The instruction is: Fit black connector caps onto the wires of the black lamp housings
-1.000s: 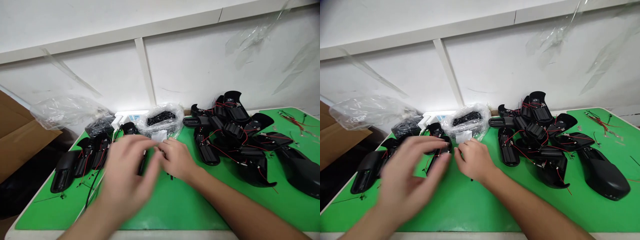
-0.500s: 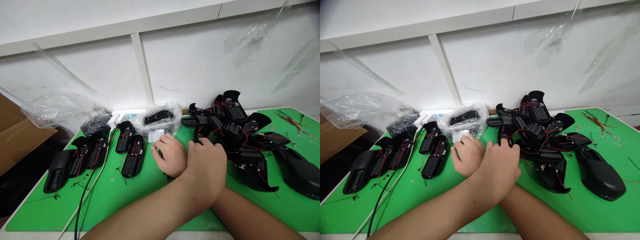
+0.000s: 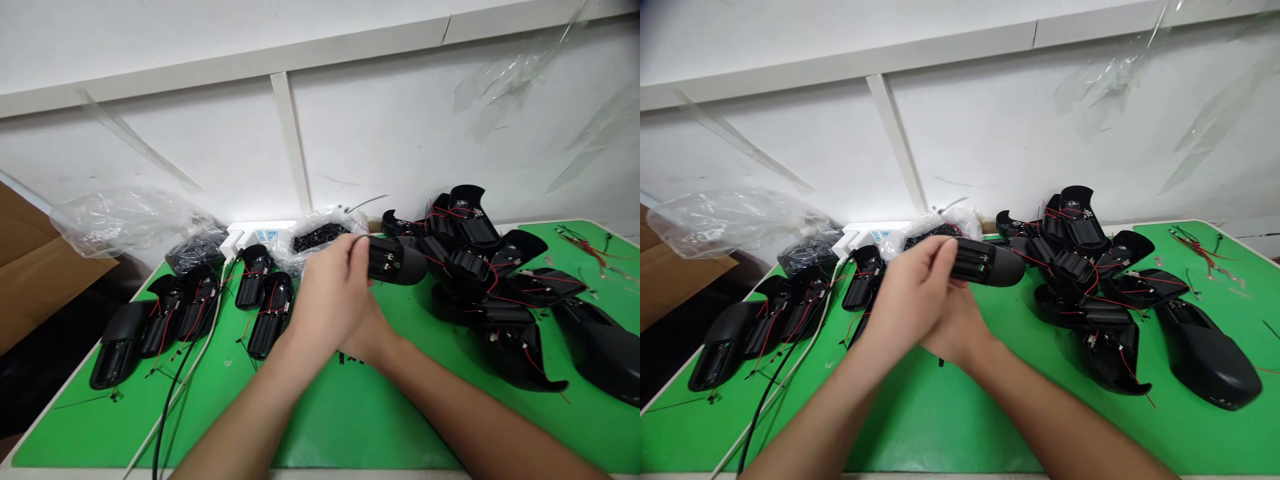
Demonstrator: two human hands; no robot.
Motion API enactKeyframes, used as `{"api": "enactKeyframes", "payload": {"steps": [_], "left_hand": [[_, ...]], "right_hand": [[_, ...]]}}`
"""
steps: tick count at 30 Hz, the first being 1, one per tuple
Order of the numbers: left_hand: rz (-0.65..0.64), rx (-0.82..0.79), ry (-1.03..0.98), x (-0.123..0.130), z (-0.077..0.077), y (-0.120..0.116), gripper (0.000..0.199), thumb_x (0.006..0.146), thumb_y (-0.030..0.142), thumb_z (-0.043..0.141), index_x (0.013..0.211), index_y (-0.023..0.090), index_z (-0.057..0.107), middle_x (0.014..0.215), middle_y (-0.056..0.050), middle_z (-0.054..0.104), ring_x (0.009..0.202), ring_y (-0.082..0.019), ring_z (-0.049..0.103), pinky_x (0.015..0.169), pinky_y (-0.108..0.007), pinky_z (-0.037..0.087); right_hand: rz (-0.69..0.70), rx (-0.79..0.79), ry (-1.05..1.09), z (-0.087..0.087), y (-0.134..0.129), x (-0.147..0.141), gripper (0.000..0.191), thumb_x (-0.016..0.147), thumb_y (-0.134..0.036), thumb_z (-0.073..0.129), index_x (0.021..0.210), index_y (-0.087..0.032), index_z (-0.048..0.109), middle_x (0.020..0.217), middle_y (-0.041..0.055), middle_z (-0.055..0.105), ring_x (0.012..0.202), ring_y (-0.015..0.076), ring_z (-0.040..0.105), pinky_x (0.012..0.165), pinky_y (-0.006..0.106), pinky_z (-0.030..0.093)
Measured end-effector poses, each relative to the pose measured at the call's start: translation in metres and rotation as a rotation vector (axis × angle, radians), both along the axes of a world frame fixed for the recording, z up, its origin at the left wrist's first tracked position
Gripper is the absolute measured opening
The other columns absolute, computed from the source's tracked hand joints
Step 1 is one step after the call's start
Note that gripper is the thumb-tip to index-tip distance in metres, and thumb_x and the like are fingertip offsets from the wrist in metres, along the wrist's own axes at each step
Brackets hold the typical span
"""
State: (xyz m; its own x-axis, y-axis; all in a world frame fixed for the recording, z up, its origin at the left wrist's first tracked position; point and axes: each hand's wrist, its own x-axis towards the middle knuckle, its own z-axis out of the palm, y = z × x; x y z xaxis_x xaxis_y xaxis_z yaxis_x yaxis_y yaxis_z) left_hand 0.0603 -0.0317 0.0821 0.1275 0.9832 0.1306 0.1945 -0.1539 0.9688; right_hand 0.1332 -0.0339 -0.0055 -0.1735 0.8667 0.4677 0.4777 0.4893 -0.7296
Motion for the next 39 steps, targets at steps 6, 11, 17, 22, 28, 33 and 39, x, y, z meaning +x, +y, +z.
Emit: {"api": "enactKeyframes", "payload": {"steps": [6, 11, 17, 22, 28, 33, 39], "left_hand": [[0.041, -0.215, -0.468, -0.032, -0.003, 0.016, 0.027, 0.099, 0.033, 0.058, 0.094, 0.012, 0.074, 0.077, -0.007, 0.074, 0.069, -0.017, 0.072, 0.069, -0.027, 0.058], [0.049, -0.366, -0.795, -0.038, -0.019, 0.025, 0.02, 0.1, 0.026, 0.058, 0.096, 0.011, 0.071, 0.085, -0.008, 0.077, 0.062, -0.013, 0.073, 0.068, -0.024, 0.061], [0.0, -0.512, -0.932, -0.04, -0.03, 0.024, 0.024, 0.1, 0.015, 0.053, 0.118, 0.012, 0.068, 0.093, -0.009, 0.079, 0.065, -0.012, 0.075, 0.066, -0.021, 0.061], [-0.01, -0.689, -0.963, -0.041, -0.029, 0.022, 0.02, 0.097, 0.009, 0.049, 0.093, 0.007, 0.068, 0.07, -0.008, 0.073, 0.051, -0.008, 0.067, 0.058, -0.015, 0.057], [0.076, -0.699, -0.756, -0.035, -0.042, 0.014, 0.026, 0.095, 0.017, 0.047, 0.071, 0.014, 0.057, 0.055, -0.001, 0.059, 0.041, -0.008, 0.054, 0.047, -0.018, 0.048], [0.29, -0.252, -0.332, -0.031, -0.053, 0.006, 0.041, 0.097, 0.049, 0.05, 0.073, 0.016, 0.06, 0.054, 0.001, 0.046, 0.045, -0.008, 0.041, 0.043, -0.02, 0.031], [0.245, 0.122, -0.258, -0.031, -0.051, 0.002, 0.038, 0.091, 0.05, 0.065, 0.11, 0.017, 0.071, 0.089, -0.003, 0.061, 0.069, -0.01, 0.049, 0.063, -0.022, 0.043]], "right_hand": [[-0.046, 0.147, -0.022, 0.006, 0.002, 0.002, 0.023, 0.097, -0.02, 0.051, 0.099, -0.018, 0.073, 0.111, 0.0114, 0.075, 0.108, 0.0278, 0.067, 0.094, 0.041, 0.051], [-0.206, 0.023, 0.195, 0.007, 0.003, 0.002, 0.015, 0.096, -0.024, 0.056, 0.095, -0.02, 0.071, 0.094, 0.0079, 0.071, 0.092, 0.0239, 0.064, 0.085, 0.041, 0.05], [0.01, -0.086, 0.641, 0.007, 0.008, 0.007, 0.058, 0.089, -0.027, 0.059, 0.146, -0.028, 0.045, 0.139, 0.0099, 0.062, 0.126, 0.0256, 0.059, 0.097, 0.041, 0.054], [0.148, -0.095, 0.688, 0.003, 0.007, 0.008, 0.045, 0.089, -0.027, 0.06, 0.133, -0.027, 0.056, 0.133, 0.0073, 0.067, 0.129, 0.0257, 0.06, 0.114, 0.045, 0.046], [0.053, -0.126, 0.596, 0.013, 0.004, 0.006, 0.033, 0.098, -0.045, 0.061, 0.124, -0.024, 0.064, 0.121, 0.0088, 0.072, 0.112, 0.0239, 0.068, 0.1, 0.039, 0.055], [-0.142, -0.089, 0.703, 0.017, 0.008, 0.004, 0.031, 0.092, -0.048, 0.073, 0.107, -0.021, 0.067, 0.099, 0.0044, 0.075, 0.086, 0.0179, 0.068, 0.082, 0.031, 0.056], [-0.09, -0.213, 0.812, 0.017, 0.013, 0.006, 0.034, 0.088, -0.048, 0.077, 0.104, -0.019, 0.07, 0.092, 0.0023, 0.074, 0.082, 0.0167, 0.067, 0.076, 0.029, 0.056]]}}
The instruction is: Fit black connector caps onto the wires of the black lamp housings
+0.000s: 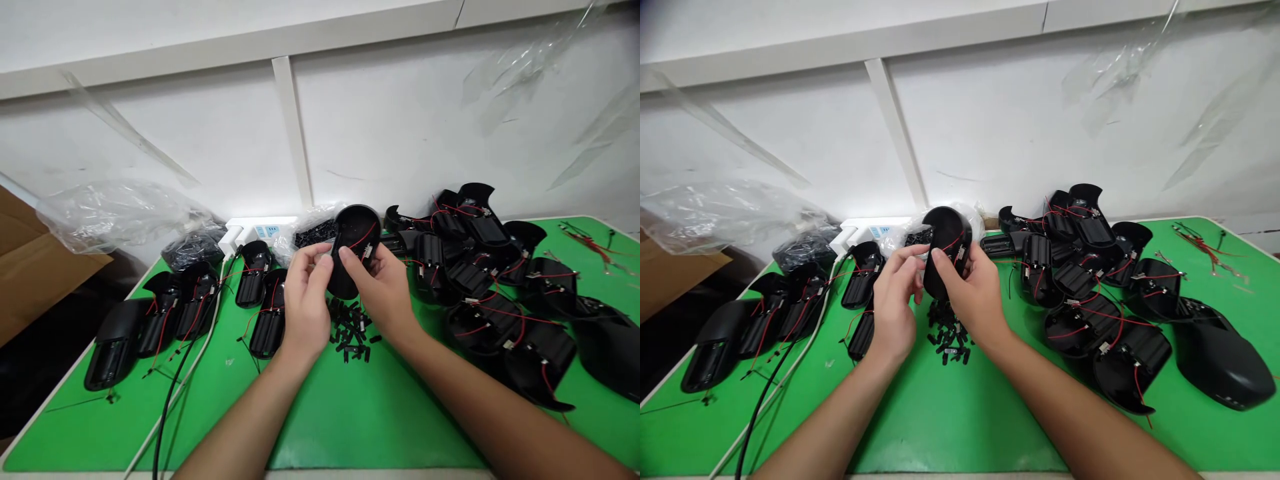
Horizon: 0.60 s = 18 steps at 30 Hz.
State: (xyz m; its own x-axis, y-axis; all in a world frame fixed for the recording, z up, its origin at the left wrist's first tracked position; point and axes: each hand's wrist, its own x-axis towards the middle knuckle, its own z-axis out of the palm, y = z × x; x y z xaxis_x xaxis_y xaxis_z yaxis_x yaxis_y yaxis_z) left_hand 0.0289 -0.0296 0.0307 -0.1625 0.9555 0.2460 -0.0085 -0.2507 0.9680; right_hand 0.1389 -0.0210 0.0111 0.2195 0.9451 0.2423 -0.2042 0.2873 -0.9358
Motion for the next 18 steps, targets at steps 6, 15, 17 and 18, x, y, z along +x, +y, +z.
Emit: {"api": "enactKeyframes", "payload": {"steps": [6, 15, 17, 18], "left_hand": [[-0.068, -0.121, -0.068, 0.002, -0.001, 0.008, 0.034, 0.09, 0.05, 0.067, 0.09, 0.016, 0.064, 0.084, -0.001, 0.058, 0.078, -0.011, 0.052, 0.073, -0.021, 0.045], [-0.09, -0.273, -0.304, -0.001, -0.002, 0.014, 0.028, 0.085, 0.041, 0.07, 0.081, 0.017, 0.056, 0.068, 0.002, 0.052, 0.054, -0.007, 0.045, 0.049, -0.019, 0.034], [-0.091, -0.307, -0.371, -0.004, 0.003, 0.014, 0.024, 0.083, 0.039, 0.068, 0.084, 0.017, 0.058, 0.066, 0.002, 0.055, 0.047, -0.007, 0.043, 0.044, -0.02, 0.031], [-0.076, -0.313, -0.397, -0.006, 0.006, 0.014, 0.023, 0.083, 0.039, 0.066, 0.087, 0.017, 0.059, 0.064, 0.002, 0.055, 0.043, -0.007, 0.04, 0.041, -0.02, 0.028]], "right_hand": [[0.179, 0.002, -0.129, 0.003, -0.005, 0.0, 0.041, 0.098, -0.06, 0.06, 0.097, -0.02, 0.068, 0.087, 0.0017, 0.069, 0.08, 0.0156, 0.063, 0.07, 0.026, 0.053], [0.201, -0.093, -0.141, 0.002, -0.009, 0.005, 0.064, 0.102, -0.068, 0.042, 0.074, -0.017, 0.068, 0.055, 0.002, 0.06, 0.05, 0.0141, 0.056, 0.052, 0.026, 0.043], [0.091, -0.054, -0.179, 0.002, -0.007, 0.011, 0.06, 0.104, -0.062, 0.042, 0.082, -0.016, 0.074, 0.055, 0.0012, 0.06, 0.051, 0.0139, 0.054, 0.055, 0.027, 0.042], [0.068, -0.034, -0.226, 0.003, -0.005, 0.014, 0.057, 0.105, -0.056, 0.042, 0.083, -0.016, 0.076, 0.056, 0.001, 0.06, 0.053, 0.0141, 0.054, 0.057, 0.027, 0.042]]}}
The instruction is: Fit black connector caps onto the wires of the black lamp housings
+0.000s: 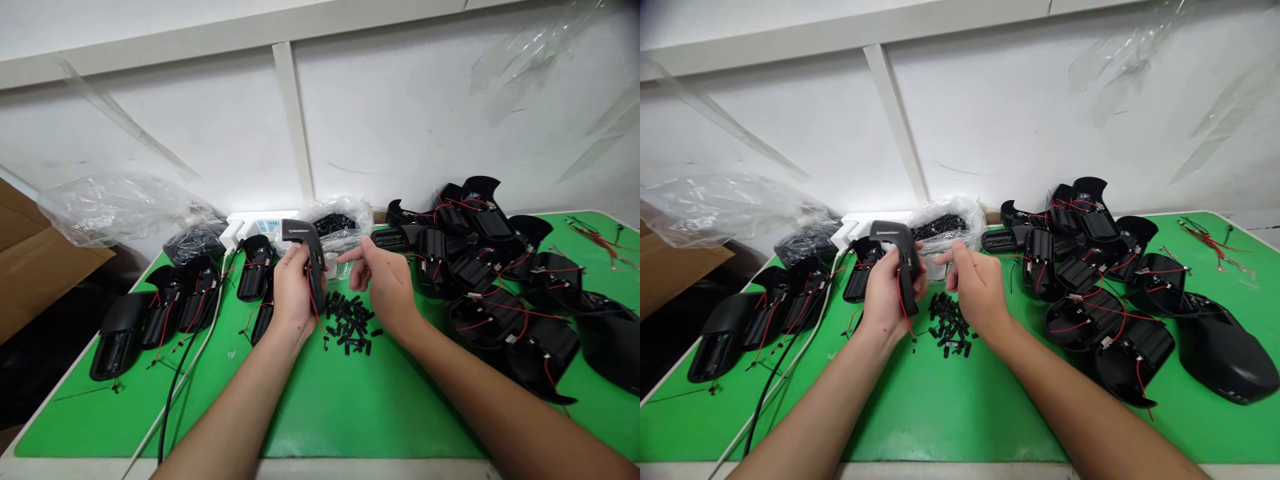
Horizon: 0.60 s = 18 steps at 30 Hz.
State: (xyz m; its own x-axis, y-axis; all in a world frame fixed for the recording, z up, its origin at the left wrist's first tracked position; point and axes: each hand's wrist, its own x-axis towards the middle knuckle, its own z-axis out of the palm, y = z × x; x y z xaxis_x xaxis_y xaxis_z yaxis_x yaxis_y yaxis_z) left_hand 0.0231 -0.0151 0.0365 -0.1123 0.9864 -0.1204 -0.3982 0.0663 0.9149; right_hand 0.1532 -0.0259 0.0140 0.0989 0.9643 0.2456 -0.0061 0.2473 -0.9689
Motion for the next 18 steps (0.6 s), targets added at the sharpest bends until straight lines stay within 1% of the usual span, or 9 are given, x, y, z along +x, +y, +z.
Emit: {"api": "enactKeyframes", "payload": {"steps": [2, 4, 8, 10, 12, 13, 15, 17, 18], "left_hand": [[0.05, -0.003, -0.029, -0.003, 0.004, 0.002, 0.023, 0.083, 0.038, 0.065, 0.092, 0.018, 0.061, 0.062, 0.003, 0.055, 0.039, -0.007, 0.036, 0.037, -0.02, 0.024], [0.099, -0.004, -0.044, -0.006, 0.005, 0.004, 0.024, 0.082, 0.038, 0.064, 0.094, 0.017, 0.062, 0.061, 0.003, 0.054, 0.038, -0.007, 0.036, 0.037, -0.02, 0.025], [0.127, -0.013, -0.054, -0.007, 0.004, 0.006, 0.021, 0.083, 0.036, 0.063, 0.093, 0.018, 0.061, 0.061, 0.003, 0.055, 0.039, -0.007, 0.037, 0.037, -0.019, 0.026], [0.133, -0.008, -0.052, -0.006, 0.003, 0.005, 0.02, 0.083, 0.035, 0.063, 0.094, 0.018, 0.061, 0.062, 0.003, 0.055, 0.039, -0.007, 0.038, 0.037, -0.019, 0.026], [0.148, -0.004, -0.05, -0.006, 0.004, 0.005, 0.02, 0.083, 0.035, 0.063, 0.094, 0.018, 0.061, 0.063, 0.003, 0.055, 0.039, -0.007, 0.039, 0.038, -0.019, 0.027], [0.154, -0.005, -0.051, -0.006, 0.004, 0.005, 0.02, 0.083, 0.035, 0.062, 0.093, 0.017, 0.061, 0.063, 0.003, 0.055, 0.039, -0.006, 0.038, 0.038, -0.019, 0.027], [0.158, -0.013, -0.054, -0.007, 0.004, 0.006, 0.019, 0.084, 0.035, 0.062, 0.093, 0.017, 0.061, 0.062, 0.003, 0.055, 0.039, -0.007, 0.038, 0.037, -0.019, 0.026], [0.15, -0.023, -0.058, -0.008, 0.004, 0.006, 0.019, 0.084, 0.035, 0.061, 0.092, 0.018, 0.061, 0.061, 0.002, 0.055, 0.039, -0.007, 0.037, 0.037, -0.02, 0.025], [0.148, -0.025, -0.06, -0.008, 0.004, 0.006, 0.019, 0.084, 0.035, 0.061, 0.092, 0.018, 0.061, 0.061, 0.002, 0.055, 0.039, -0.007, 0.037, 0.037, -0.02, 0.025]], "right_hand": [[0.056, 0.018, -0.186, 0.001, 0.004, 0.008, 0.049, 0.102, -0.043, 0.043, 0.074, -0.017, 0.073, 0.059, 0.0019, 0.061, 0.059, 0.0147, 0.056, 0.061, 0.027, 0.04], [0.118, 0.024, -0.496, 0.003, 0.008, 0.014, 0.037, 0.094, -0.031, 0.046, 0.067, -0.018, 0.067, 0.062, 0.0025, 0.061, 0.065, 0.0157, 0.056, 0.064, 0.028, 0.036], [0.092, -0.048, -0.959, 0.008, 0.011, 0.017, 0.029, 0.09, -0.027, 0.042, 0.066, -0.019, 0.056, 0.065, 0.0024, 0.056, 0.064, 0.0152, 0.044, 0.062, 0.03, 0.025], [0.073, -0.121, -1.046, 0.012, 0.012, 0.017, 0.033, 0.09, -0.031, 0.041, 0.061, -0.019, 0.05, 0.063, 0.0031, 0.054, 0.061, 0.0144, 0.039, 0.06, 0.031, 0.021], [0.148, -0.247, -0.986, 0.017, 0.012, 0.021, 0.04, 0.09, -0.035, 0.04, 0.053, -0.02, 0.045, 0.056, 0.0041, 0.052, 0.055, 0.0135, 0.039, 0.057, 0.03, 0.023], [0.251, -0.343, -0.907, 0.02, 0.012, 0.023, 0.043, 0.09, -0.037, 0.038, 0.05, -0.02, 0.045, 0.052, 0.0047, 0.051, 0.051, 0.0133, 0.041, 0.055, 0.029, 0.026], [0.65, -0.567, -0.745, 0.025, 0.013, 0.03, 0.046, 0.087, -0.037, 0.035, 0.046, -0.02, 0.049, 0.045, 0.0073, 0.052, 0.041, 0.0151, 0.047, 0.051, 0.029, 0.036], [1.072, -0.742, -0.688, 0.029, 0.013, 0.037, 0.046, 0.085, -0.037, 0.036, 0.055, -0.014, 0.064, 0.057, 0.013, 0.066, 0.045, 0.0183, 0.059, 0.049, 0.028, 0.041], [1.209, -0.796, -0.704, 0.03, 0.013, 0.04, 0.044, 0.084, -0.038, 0.041, 0.062, -0.012, 0.069, 0.063, 0.0142, 0.07, 0.048, 0.0185, 0.064, 0.05, 0.027, 0.043]]}}
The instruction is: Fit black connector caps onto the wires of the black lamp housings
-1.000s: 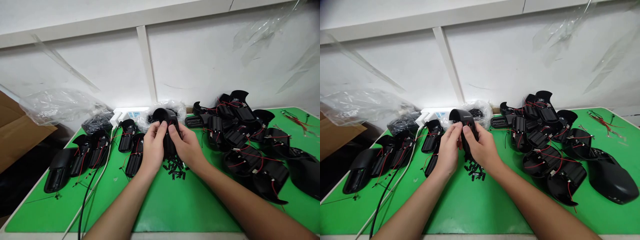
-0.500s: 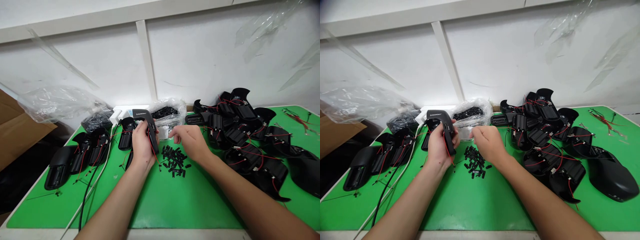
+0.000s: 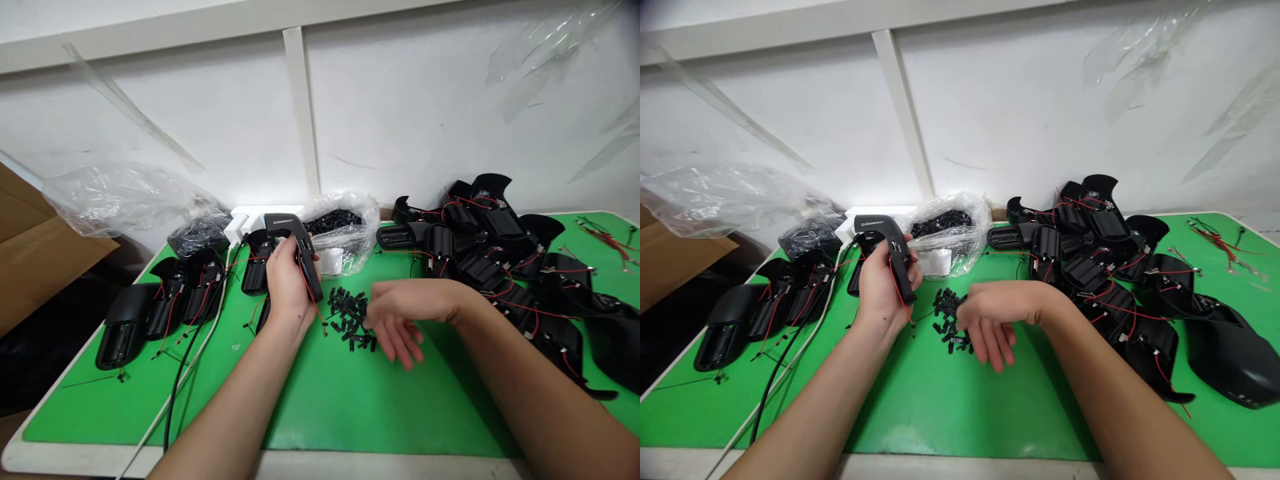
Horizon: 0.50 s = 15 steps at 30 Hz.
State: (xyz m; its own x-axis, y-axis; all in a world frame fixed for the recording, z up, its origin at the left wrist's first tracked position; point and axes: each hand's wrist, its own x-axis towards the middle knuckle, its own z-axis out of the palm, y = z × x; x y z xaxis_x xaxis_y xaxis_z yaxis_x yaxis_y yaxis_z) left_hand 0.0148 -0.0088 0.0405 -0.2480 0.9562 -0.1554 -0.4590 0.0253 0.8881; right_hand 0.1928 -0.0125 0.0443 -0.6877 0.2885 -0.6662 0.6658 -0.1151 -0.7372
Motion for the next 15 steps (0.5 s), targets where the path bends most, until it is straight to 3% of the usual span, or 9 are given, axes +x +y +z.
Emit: {"api": "enactKeyframes", "payload": {"steps": [3, 11, 15], "left_hand": [[0.005, 0.005, -0.001, 0.0, 0.0, 0.0, 0.018, 0.084, 0.034, 0.061, 0.09, 0.018, 0.061, 0.062, 0.002, 0.055, 0.039, -0.007, 0.037, 0.037, -0.02, 0.025], [0.022, 0.009, 0.001, -0.001, 0.002, 0.0, 0.02, 0.085, 0.037, 0.061, 0.09, 0.017, 0.062, 0.062, 0.003, 0.054, 0.038, -0.006, 0.037, 0.037, -0.021, 0.024], [0.021, 0.031, -0.003, -0.001, 0.001, 0.0, 0.019, 0.084, 0.035, 0.062, 0.089, 0.017, 0.062, 0.061, 0.004, 0.053, 0.037, -0.006, 0.037, 0.037, -0.021, 0.024]], "right_hand": [[0.085, -0.061, -0.073, 0.0, 0.0, 0.002, 0.04, 0.083, -0.037, 0.046, 0.067, -0.01, 0.072, 0.07, 0.016, 0.074, 0.053, 0.0173, 0.067, 0.052, 0.025, 0.047], [-0.266, 0.126, 0.169, -0.014, -0.004, -0.012, 0.026, 0.076, -0.027, 0.051, 0.065, -0.014, 0.071, 0.068, 0.0109, 0.075, 0.055, 0.0166, 0.068, 0.054, 0.025, 0.053], [-0.345, 0.255, 0.178, -0.014, -0.005, -0.016, 0.027, 0.079, -0.028, 0.052, 0.061, -0.016, 0.068, 0.05, 0.0039, 0.063, 0.043, 0.0147, 0.055, 0.046, 0.025, 0.042]]}}
